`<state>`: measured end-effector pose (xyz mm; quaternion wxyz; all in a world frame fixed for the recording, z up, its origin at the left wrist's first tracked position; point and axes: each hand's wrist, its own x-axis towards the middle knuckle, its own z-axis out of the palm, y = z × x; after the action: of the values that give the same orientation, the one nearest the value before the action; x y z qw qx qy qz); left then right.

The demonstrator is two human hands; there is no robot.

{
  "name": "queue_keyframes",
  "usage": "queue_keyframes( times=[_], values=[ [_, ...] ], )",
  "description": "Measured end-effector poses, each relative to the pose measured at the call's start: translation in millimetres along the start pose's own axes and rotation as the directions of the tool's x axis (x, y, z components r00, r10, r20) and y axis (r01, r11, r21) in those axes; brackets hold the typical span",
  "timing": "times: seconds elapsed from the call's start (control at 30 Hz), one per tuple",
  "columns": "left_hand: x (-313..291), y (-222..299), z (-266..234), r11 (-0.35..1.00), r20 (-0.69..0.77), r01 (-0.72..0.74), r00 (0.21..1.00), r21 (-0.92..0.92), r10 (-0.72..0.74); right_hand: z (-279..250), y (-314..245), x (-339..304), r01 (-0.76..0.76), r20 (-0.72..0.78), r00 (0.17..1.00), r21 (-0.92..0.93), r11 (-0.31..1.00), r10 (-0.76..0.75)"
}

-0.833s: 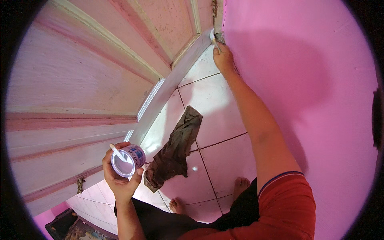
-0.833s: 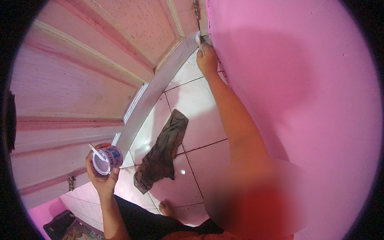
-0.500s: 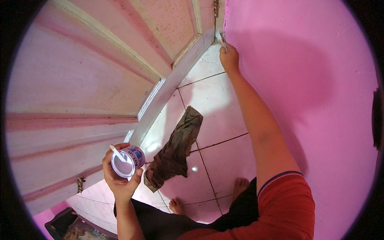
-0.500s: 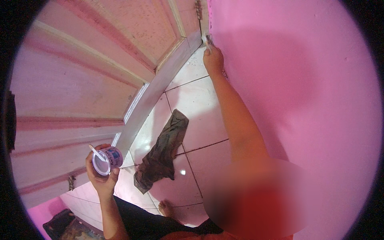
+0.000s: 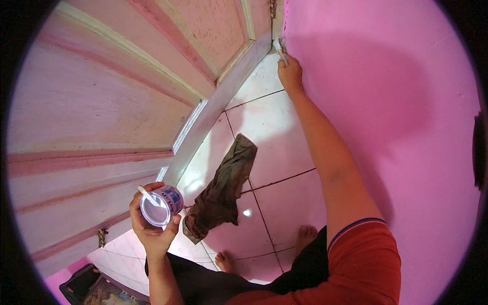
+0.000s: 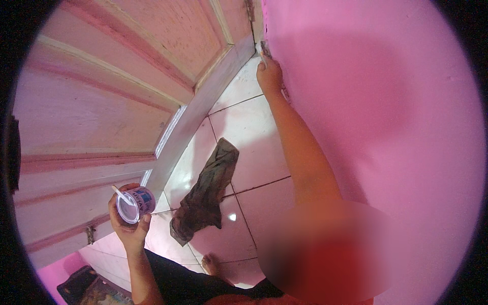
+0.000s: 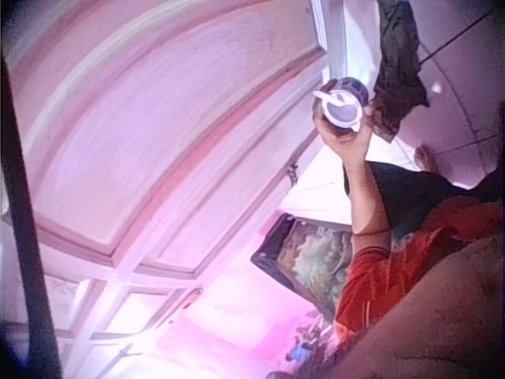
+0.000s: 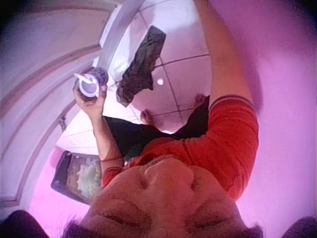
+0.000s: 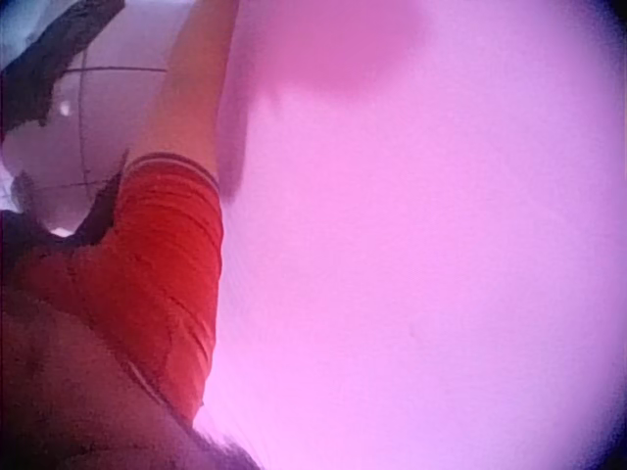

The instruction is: The person paints the bottom edge and decorative recessed panels of a wooden door using a small paintbrush dipped into a container of white paint.

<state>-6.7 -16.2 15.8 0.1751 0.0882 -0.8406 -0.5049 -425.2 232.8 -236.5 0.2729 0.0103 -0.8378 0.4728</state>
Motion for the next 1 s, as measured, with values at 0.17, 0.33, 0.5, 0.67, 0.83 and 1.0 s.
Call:
queue_keyframes(
  times=[0.17,0.33,0.5,0.67,0.83,1.0],
  values=[
    [-3.5,-2.8,-4.3,1.0,-0.027,0.028,0.999,0.004,-0.028,10.5,-20.2,-34.3,0.055,0.098,0.993,0.123,0.991,-0.067],
    [-2.2,-1.9,-3.3,1.0,-0.02,-0.005,1.0,0.001,0.005,2.3,-3.0,-36.9,-0.087,0.071,0.994,0.04,0.995,0.084],
    [-2.1,0.1,-0.1,0.999,-0.026,-0.01,1.0,0.048,0.011,19.1,15.6,-12.5,-0.033,0.055,0.998,-0.098,0.995,0.038],
    [-3.0,-1.8,-4.7,0.999,-0.021,-0.004,1.0,0.035,0.005,32.2,-6.2,-30.4,0.013,0.141,0.99,0.032,0.999,-0.017],
    [-0.4,-2.2,2.7,1.0,0.009,-0.026,1.0,-0.003,0.026,9.1,-40.5,-82.9,-0.029,0.291,0.957,0.116,0.993,-0.006],
    [1.6,0.6,3.1,0.999,0.023,-0.047,0.999,-0.023,0.048,-33.4,-52.7,-118.9,0.117,0.512,0.817,0.304,0.945,-0.266]
  ],
)
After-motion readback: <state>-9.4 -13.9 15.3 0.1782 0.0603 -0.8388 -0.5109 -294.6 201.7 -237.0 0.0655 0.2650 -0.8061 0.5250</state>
